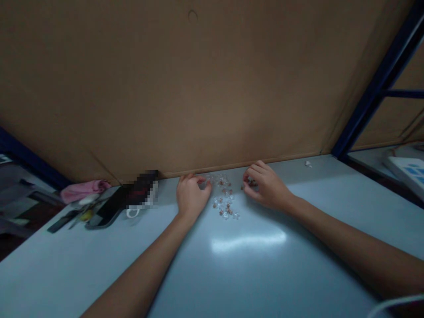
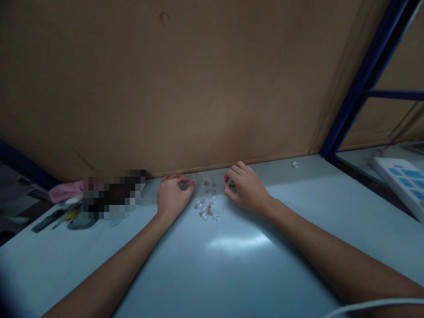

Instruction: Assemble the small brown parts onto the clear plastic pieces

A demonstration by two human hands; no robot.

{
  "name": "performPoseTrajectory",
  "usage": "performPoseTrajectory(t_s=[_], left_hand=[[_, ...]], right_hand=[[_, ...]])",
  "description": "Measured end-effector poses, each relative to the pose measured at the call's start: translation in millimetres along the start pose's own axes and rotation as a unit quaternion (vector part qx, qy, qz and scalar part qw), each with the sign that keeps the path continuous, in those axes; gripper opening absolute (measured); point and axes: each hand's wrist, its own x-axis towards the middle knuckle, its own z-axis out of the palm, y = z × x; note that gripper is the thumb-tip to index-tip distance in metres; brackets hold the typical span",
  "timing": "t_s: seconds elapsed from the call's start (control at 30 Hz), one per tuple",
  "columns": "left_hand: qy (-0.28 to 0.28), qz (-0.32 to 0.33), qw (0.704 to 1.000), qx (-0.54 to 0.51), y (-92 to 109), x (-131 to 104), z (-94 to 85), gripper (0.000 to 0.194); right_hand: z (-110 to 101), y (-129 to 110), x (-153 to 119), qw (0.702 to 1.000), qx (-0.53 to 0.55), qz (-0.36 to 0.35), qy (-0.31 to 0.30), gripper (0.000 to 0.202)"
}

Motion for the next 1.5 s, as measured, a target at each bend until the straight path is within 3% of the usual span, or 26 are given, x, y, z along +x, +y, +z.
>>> performPoseTrajectory(t_s=[0.23,0.83,1.5], left_hand=[[-0.027,0.01,0.999,0.022,4,-1,-3.4,0.018],[-0.02,0.033,0.999,0.003,4,-1,-3.4,0.005],[-0.042,0.045,0.998,0.016,3,-2,-1.3,0.012]], right_hand=[[-4,-6,1,1.0,0.016,0.006,-0.018,0.009],[4,2,0,0.999,0.006,-0.02,-0.027,0.009],[6,6,0,0.999,0.022,-0.025,-0.024,0.013]])
